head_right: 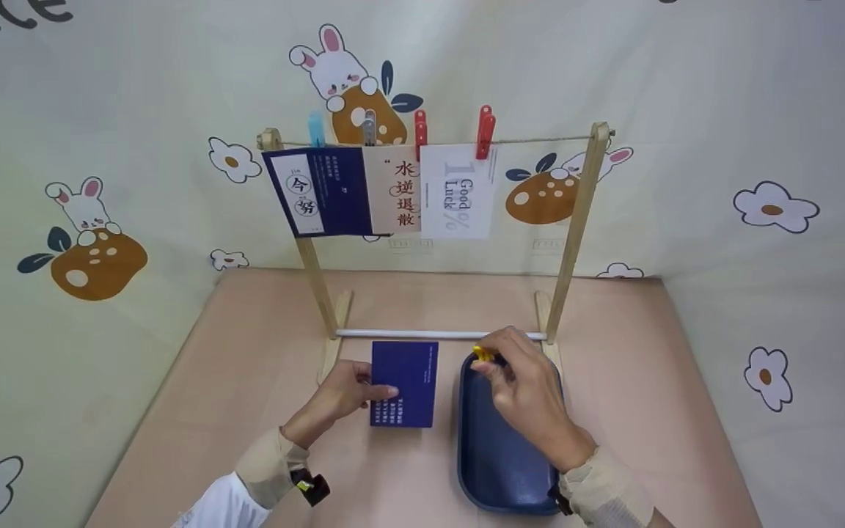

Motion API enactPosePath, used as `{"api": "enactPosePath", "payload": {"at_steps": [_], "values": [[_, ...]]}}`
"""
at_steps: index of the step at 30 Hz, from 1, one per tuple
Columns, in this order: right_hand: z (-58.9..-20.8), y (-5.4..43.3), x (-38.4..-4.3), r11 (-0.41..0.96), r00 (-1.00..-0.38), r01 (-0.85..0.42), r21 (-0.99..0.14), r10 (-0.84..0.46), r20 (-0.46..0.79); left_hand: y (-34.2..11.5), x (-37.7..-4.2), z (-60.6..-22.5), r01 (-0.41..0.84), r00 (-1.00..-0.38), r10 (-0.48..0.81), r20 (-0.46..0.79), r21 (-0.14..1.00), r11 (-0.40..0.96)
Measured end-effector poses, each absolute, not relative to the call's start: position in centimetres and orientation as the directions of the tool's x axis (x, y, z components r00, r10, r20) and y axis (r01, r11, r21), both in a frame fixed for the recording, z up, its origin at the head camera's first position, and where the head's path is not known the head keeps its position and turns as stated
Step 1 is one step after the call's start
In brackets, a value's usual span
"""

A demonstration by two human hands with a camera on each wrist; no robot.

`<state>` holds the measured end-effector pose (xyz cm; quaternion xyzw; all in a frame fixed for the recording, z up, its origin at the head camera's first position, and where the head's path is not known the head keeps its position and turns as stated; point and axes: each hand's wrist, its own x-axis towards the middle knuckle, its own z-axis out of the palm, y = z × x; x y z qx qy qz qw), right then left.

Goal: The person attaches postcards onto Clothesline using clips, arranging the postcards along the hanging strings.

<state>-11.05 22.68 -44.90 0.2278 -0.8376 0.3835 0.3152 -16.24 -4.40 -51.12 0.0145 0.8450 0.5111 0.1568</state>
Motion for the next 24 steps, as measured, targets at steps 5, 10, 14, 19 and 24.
{"api": "enactPosePath", "payload": {"at_steps": [5, 10, 14, 19, 24], "values": [[-42.7, 23.3, -12.0, 0.628, -0.717, -0.59, -0.508, -0.117, 0.687, -2.4, -17.1, -49.2, -0.083, -0.952, 0.214, -0.22, 0.856, 0.51], [-41.5, 23.6, -12.7, 0.627, -0.76, -0.559, -0.542, -0.126, 0.638, -0.6, -18.2, -47.6, -0.03, -0.951, 0.25, -0.184, 0.856, 0.517], [-40.7, 23.7, -13.3, 0.614, -0.801, -0.513, -0.6, -0.092, 0.591, 0.2, -19.0, -46.3, 0.01, -0.948, 0.275, -0.16, 0.849, 0.528], [-39.3, 24.2, -14.2, 0.603, -0.828, -0.462, -0.65, -0.031, 0.56, 0.8, -20.4, -44.5, 0.039, -0.952, 0.277, -0.13, 0.845, 0.533], [-37.7, 25.0, -15.6, 0.591, -0.849, -0.428, -0.683, -0.005, 0.528, 1.4, -21.7, -43.2, 0.062, -0.961, 0.263, -0.089, 0.854, 0.517]]}}
